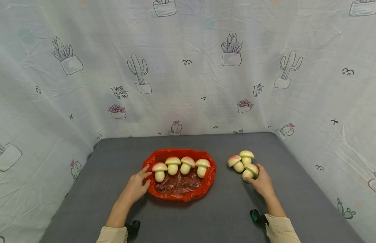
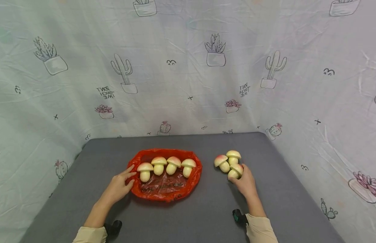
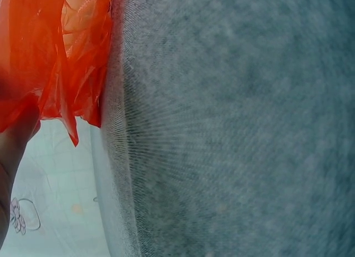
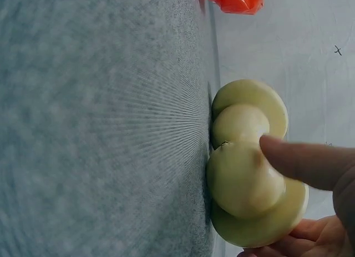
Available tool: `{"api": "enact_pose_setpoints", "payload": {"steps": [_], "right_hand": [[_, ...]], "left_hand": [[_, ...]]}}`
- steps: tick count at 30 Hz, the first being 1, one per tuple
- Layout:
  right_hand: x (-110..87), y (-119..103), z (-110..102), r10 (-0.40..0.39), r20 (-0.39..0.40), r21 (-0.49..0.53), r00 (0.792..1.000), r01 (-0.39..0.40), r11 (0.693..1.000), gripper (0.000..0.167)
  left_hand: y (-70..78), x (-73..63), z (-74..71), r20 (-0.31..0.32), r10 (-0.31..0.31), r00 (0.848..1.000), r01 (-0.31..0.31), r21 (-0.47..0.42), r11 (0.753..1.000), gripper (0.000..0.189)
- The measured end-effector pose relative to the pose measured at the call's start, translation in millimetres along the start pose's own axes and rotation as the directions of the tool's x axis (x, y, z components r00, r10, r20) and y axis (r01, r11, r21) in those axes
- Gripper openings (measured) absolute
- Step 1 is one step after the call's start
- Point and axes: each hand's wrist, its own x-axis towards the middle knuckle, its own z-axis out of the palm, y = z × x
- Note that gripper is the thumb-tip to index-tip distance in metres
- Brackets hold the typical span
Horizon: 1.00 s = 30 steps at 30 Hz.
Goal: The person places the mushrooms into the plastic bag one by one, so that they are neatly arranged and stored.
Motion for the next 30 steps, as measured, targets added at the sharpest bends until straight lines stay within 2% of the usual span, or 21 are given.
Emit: {"api": "enact_pose_setpoints", "payload": {"steps": [10,18,25,30], "right_hand": [[-1.7,3,-2,-0.016,-0.022,-0.011,1.0,0.015,1.0,0.081],[-10.3,6,-2,-0.077,-0.094,-0.016,0.993,0.076,0.997,0.081],[-26.4,-10,-11,-0.062,-0.031,0.004,0.998,0.062,0.998,0.081],[-31.4,-21,-9,-0.138,-0.034,0.045,0.99,0.14,0.989,0.081]], "left_hand": [[0.5,0.6,0.6,0.009,-0.004,1.0,0.004,-0.016,1.0,0.036],[-1.3,-0.3,2.5,0.027,-0.02,0.999,0.021,-0.018,1.0,0.037],[-2.5,-0.6,2.8,0.014,-0.006,1.0,0.006,-0.016,1.0,0.036],[-3.1,-1.0,3.4,0.001,0.01,1.0,-0.01,-0.015,1.0,0.036]]}}
